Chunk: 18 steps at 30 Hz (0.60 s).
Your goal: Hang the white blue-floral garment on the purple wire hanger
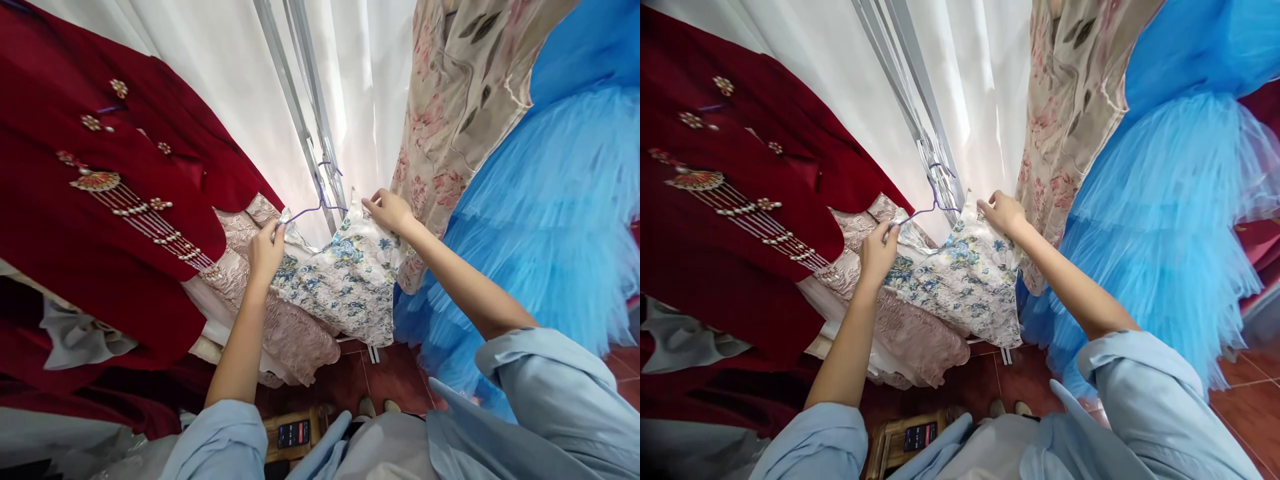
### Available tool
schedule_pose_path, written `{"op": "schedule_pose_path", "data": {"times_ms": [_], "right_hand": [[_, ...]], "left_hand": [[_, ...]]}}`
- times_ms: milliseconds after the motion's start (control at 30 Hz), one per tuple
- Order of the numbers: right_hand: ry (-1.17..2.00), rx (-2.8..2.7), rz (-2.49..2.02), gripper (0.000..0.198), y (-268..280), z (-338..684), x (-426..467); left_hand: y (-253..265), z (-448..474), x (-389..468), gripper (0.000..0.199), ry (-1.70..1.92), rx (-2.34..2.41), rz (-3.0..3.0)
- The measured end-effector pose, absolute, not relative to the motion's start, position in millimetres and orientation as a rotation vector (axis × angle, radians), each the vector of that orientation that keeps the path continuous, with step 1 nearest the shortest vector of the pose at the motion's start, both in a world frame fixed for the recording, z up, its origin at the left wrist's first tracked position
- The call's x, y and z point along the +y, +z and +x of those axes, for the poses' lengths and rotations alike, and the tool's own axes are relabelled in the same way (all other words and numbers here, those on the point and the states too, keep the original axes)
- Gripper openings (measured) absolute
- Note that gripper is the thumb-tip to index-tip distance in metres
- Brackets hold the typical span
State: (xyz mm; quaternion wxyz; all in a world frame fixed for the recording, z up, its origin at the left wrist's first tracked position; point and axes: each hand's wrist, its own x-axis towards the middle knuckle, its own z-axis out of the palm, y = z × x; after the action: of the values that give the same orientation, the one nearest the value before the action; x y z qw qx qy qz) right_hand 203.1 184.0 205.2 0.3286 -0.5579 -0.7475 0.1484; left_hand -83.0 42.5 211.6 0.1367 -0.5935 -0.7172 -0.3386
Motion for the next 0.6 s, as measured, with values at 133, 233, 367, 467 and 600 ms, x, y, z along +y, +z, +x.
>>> {"op": "schedule_pose_path", "data": {"times_ms": [133, 233, 367, 467, 600], "right_hand": [[0.186, -2.053, -1.450, 0.054, 209.6, 216.3, 157.0], [0.122, -2.084, -1.412, 0.056, 221.0, 218.8, 149.4], [0.012, -1.983, -1.416, 0.050, 244.0, 202.2, 150.0], [0.092, -2.048, -1.363, 0.046, 252.1, 186.2, 136.3], [0.640, -2.377, -1.019, 0.037, 241.5, 181.3, 84.1]], "left_hand": [[217.6, -81.2, 37.2, 0.032, -0.967, -2.094, -1.613], [218.8, -85.3, 40.4, 0.027, -1.044, -2.045, -1.665], [207.1, -100.4, 49.6, 0.023, -1.211, -1.925, -1.822], [179.3, -118.4, 53.4, 0.026, -1.310, -1.871, -1.828], [127.7, -138.4, 56.9, 0.030, -1.420, -1.814, -1.677]]}}
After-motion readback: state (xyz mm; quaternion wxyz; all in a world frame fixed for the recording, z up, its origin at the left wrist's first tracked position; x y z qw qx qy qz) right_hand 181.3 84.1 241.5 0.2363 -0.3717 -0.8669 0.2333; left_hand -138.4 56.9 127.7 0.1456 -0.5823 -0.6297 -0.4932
